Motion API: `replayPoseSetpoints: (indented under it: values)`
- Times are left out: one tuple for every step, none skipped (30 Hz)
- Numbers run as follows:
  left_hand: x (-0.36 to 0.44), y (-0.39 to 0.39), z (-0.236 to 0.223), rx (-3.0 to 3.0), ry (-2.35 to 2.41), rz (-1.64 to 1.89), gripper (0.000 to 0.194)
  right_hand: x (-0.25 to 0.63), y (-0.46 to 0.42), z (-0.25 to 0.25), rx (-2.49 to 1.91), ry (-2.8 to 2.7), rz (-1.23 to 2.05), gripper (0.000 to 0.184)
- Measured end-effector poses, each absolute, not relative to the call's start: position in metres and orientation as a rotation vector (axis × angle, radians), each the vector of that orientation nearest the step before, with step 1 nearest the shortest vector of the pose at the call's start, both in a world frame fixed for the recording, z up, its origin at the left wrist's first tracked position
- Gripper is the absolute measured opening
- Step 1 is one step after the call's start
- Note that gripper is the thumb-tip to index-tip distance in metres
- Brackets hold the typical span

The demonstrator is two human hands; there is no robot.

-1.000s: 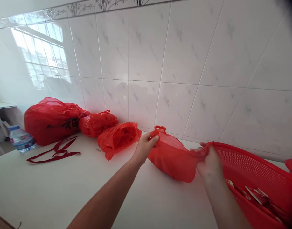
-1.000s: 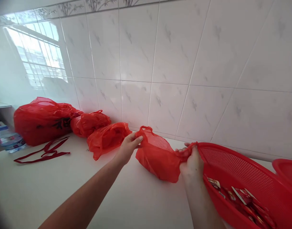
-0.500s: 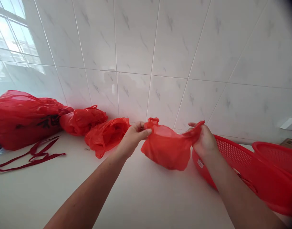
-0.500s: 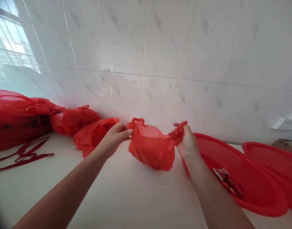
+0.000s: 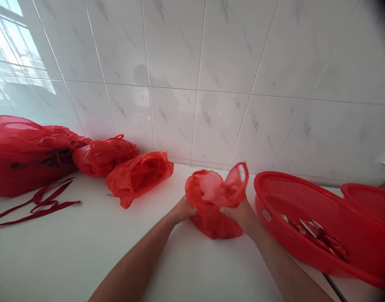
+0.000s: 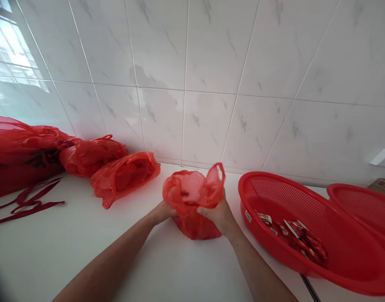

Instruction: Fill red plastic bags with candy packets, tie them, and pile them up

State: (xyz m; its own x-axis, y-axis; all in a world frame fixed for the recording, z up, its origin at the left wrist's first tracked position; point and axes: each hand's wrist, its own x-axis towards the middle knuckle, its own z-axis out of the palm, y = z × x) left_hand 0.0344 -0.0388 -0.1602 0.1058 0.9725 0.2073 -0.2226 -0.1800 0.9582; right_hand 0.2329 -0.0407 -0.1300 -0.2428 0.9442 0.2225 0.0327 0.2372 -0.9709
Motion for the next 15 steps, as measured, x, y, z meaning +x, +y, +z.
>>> replayPoseSetpoints:
  values:
    - [0.043, -0.034, -0.162, 1.183, 0.82, 1.34, 0.032, 0.229, -0.03, -0.128, -0.924, -1.435, 1.252, 0.045]
    - [0.049, -0.03, -0.164, 1.089, 0.798, 1.375, 0.027, 0.228, -0.02, -0.127, -0.905, -1.303, 1.323, 0.042]
    - [0.054, -0.026, -0.166, 0.992, 0.786, 1.424, 0.025, 0.228, -0.01, -0.127, -0.89, -1.157, 1.367, 0.037]
    - [0.056, -0.022, -0.168, 0.914, 0.777, 1.471, 0.026, 0.23, -0.002, -0.128, -0.874, -1.026, 1.385, 0.034]
    - [0.056, -0.019, -0.169, 0.869, 0.771, 1.503, 0.028, 0.233, 0.005, -0.129, -0.848, -0.927, 1.391, 0.033]
    - [0.056, -0.017, -0.171, 0.85, 0.767, 1.521, 0.03, 0.236, 0.011, -0.131, -0.813, -0.871, 1.401, 0.033]
    - [0.055, -0.015, -0.172, 0.822, 0.758, 1.529, 0.033, 0.239, 0.016, -0.133, -0.774, -0.851, 1.424, 0.033]
    - [0.053, -0.015, -0.173, 0.786, 0.743, 1.528, 0.035, 0.241, 0.02, -0.135, -0.734, -0.851, 1.45, 0.033]
    - [0.052, -0.014, -0.173, 0.748, 0.717, 1.518, 0.037, 0.242, 0.022, -0.137, -0.695, -0.862, 1.47, 0.03]
    - [0.051, -0.015, -0.174, 0.715, 0.681, 1.507, 0.039, 0.242, 0.023, -0.139, -0.66, -0.871, 1.482, 0.026]
    - [0.051, -0.015, -0.174, 0.696, 0.637, 1.498, 0.04, 0.241, 0.022, -0.14, -0.63, -0.871, 1.48, 0.022]
    - [0.051, -0.016, -0.175, 0.694, 0.593, 1.491, 0.041, 0.24, 0.02, -0.141, -0.606, -0.872, 1.476, 0.02]
    - [0.051, -0.016, -0.175, 0.708, 0.558, 1.489, 0.041, 0.238, 0.017, -0.141, -0.589, -0.889, 1.476, 0.021]
    - [0.051, -0.016, -0.176, 0.733, 0.538, 1.487, 0.04, 0.236, 0.012, -0.139, -0.578, -0.938, 1.48, 0.024]
    - [0.051, -0.016, -0.176, 0.753, 0.532, 1.492, 0.038, 0.234, 0.007, -0.137, -0.576, -1.017, 1.489, 0.031]
